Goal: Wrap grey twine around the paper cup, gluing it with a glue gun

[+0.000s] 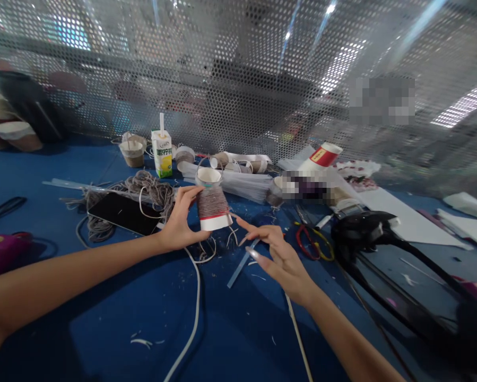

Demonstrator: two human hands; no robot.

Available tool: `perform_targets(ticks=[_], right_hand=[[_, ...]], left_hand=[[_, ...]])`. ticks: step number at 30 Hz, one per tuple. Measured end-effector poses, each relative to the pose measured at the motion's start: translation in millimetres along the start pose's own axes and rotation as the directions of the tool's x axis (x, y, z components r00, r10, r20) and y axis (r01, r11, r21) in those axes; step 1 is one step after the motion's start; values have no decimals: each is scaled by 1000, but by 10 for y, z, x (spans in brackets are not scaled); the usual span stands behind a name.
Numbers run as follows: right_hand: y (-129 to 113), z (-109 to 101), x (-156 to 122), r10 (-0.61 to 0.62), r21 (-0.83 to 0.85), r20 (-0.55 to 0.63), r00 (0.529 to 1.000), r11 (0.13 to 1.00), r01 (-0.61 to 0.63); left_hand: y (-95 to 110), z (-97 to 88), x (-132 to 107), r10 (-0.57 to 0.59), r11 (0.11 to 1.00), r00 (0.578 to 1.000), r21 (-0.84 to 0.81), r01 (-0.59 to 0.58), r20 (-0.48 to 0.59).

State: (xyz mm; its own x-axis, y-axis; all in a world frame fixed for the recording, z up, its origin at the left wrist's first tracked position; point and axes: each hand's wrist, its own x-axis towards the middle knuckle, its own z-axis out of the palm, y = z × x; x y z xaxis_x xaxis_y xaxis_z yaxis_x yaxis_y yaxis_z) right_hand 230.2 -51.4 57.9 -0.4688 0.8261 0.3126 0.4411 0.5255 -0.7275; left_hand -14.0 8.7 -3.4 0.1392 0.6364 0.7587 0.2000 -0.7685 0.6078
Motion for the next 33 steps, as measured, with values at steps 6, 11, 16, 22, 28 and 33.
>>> perform_targets(ticks=[6,11,16,22,28,33], right_hand=[[180,-79,59,196,201,-264,944,969,-144],[68,-30,-32,-81,0,-234,969,996,84],[-144,99,-76,-177,-256,16,984,951,175],[-41,90,-45,-67,-172,-103,992,984,49],[197,-58,2,1,-64,-346,938,998,-25],[48,-2,-64,-181,-121,-224,958,980,157]], left_hand=[[-27,-2,-13,-1,997,1000,-78,3,15],[-33,1,-6,-13,1000,1000,6,13,1],[-8,3,-2,-12,999,1000,52,13,-28],[7,-9,-5,-25,1000,1000,12,25,5],[-23,-10,-4,-1,1000,1000,-18,1,16],[-25,5,-9,-25,999,1000,23,25,-5]])
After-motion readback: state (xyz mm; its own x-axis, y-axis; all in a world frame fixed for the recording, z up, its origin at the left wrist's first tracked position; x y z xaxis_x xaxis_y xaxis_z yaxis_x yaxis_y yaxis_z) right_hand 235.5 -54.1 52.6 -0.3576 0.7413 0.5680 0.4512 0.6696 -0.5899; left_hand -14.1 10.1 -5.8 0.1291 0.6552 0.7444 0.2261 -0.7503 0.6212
